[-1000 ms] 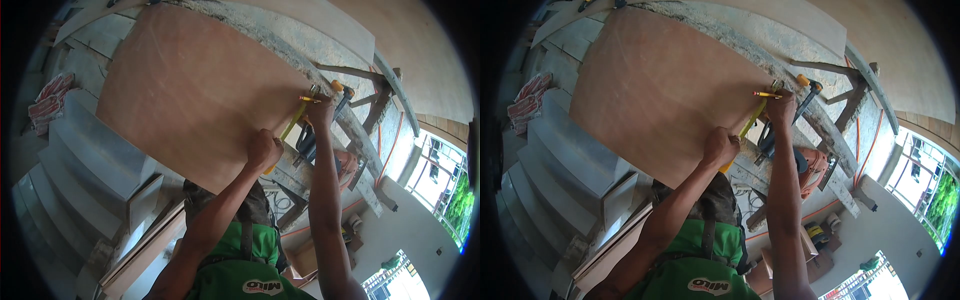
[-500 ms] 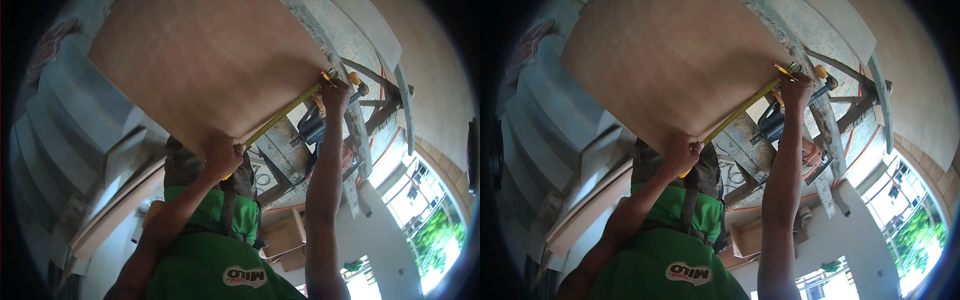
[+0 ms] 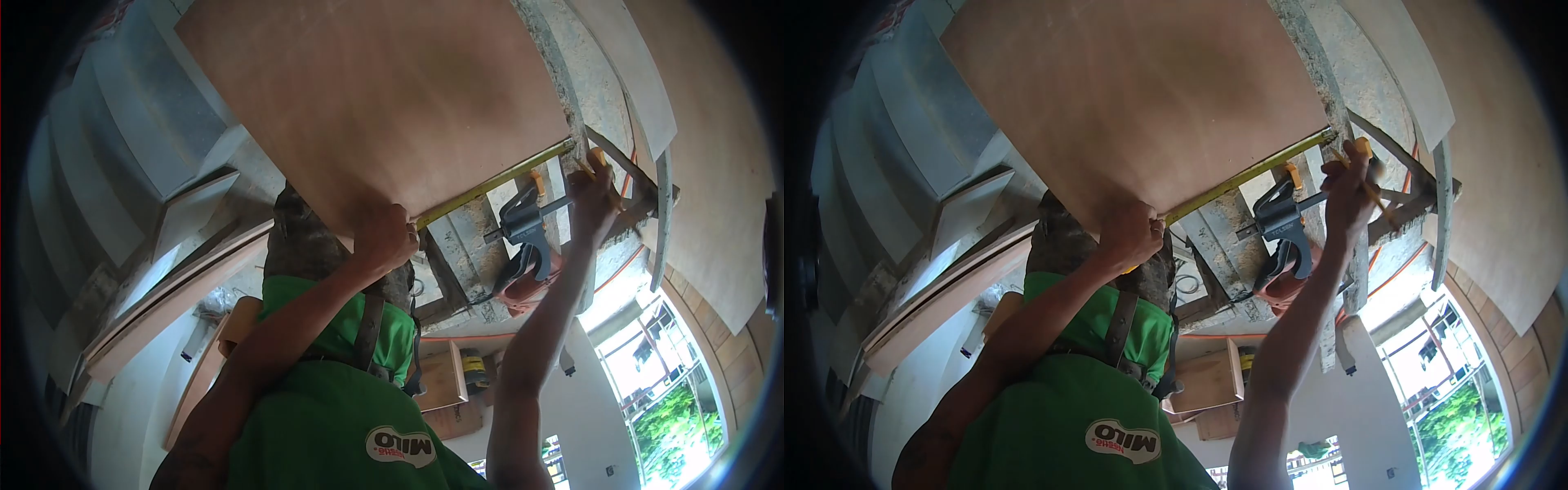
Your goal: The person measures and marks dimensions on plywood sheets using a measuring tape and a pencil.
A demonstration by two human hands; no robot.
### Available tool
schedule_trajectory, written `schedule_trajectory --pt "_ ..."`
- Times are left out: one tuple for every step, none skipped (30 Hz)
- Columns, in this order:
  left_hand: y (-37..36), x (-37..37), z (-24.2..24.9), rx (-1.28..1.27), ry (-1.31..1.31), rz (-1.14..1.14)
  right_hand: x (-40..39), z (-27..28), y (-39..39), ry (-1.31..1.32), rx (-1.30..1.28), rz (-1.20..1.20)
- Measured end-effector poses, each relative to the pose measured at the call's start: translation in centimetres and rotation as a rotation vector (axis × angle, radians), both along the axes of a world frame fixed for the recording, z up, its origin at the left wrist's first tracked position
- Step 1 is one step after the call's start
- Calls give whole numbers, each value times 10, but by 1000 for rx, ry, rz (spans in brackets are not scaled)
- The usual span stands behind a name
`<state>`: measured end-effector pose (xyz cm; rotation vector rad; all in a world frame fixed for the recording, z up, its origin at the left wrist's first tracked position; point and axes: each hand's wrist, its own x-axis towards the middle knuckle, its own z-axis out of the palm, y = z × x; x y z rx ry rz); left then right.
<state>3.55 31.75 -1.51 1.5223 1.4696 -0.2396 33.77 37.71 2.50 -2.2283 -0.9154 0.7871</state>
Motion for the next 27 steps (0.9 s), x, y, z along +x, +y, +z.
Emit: schedule_trajectory --pt "-1 0 -2 28 2 -10 -2 9 -2 21 27 90" --pt "-1 -1 -2 57 4 -20 -3 8 -4 21 27 96" --pt "-1 -1 -2 57 4 -15 -3 6 -6 202 92 335" --pt "-1 -1 -2 68 -3 1 -3 4 -6 384 156 574" --pt "0 -1 -1 78 -9 17 -12 6 0 349 126 766" --pt "1 -1 0 78 -11 21 -21 5 3 368 40 806" --pt "2 -1 1 69 -14 3 -29 3 6 385 -46 844" --pt "2 -1 1 61 -16 -16 -34 -1 9 383 -46 845" --pt "1 0 1 62 -18 -15 -38 -7 12 400 -83 861" --pt "1 1 0 65 -10 13 -41 -11 15 418 -119 877" --pt "1 1 0 67 -1 41 -43 -13 19 418 -119 878" --pt "1 0 0 67 0 43 -45 -13 23 433 -65 911" --pt "0 0 0 105 -3 14 -47 -14 27 449 -10 943" --pt "0 -1 0 142 -7 -17 -49 -13 29 451 -10 944" --pt "0 -1 0 141 -7 -18 -51 -12 32 419 -53 975" --pt "0 0 0 136 -7 -1 -50 -12 33 385 -95 1006" --pt "0 0 1 132 -7 16 -49 -16 33 383 -96 1006" --pt "1 0 1 132 -7 18 -48 -23 30 337 -45 1071" --pt "2 -1 1 91 -13 6 -46 -29 27 291 6 1136" --pt "2 -1 2 51 -20 -6 -44 -32 26 213 82 1204" --pt "3 -1 3 50 -20 -6 -41 -37 24 214 82 1204" --pt "4 -1 4 32 -19 -9 -38 -42 21 169 161 1257" --pt "4 -1 4 14 -17 -11 -38 -43 21 123 242 1310" --pt "4 -2 4 13 -16 -11 -38 -43 22 125 242 1309" --pt "2 -2 2 43 -13 6 -36 -44 23 109 305 1357" --pt "2 -1 3 73 -11 23 -36 -44 23 93 368 1402" --pt "2 -1 3 71 -12 21 -35 -46 23 94 366 1401"
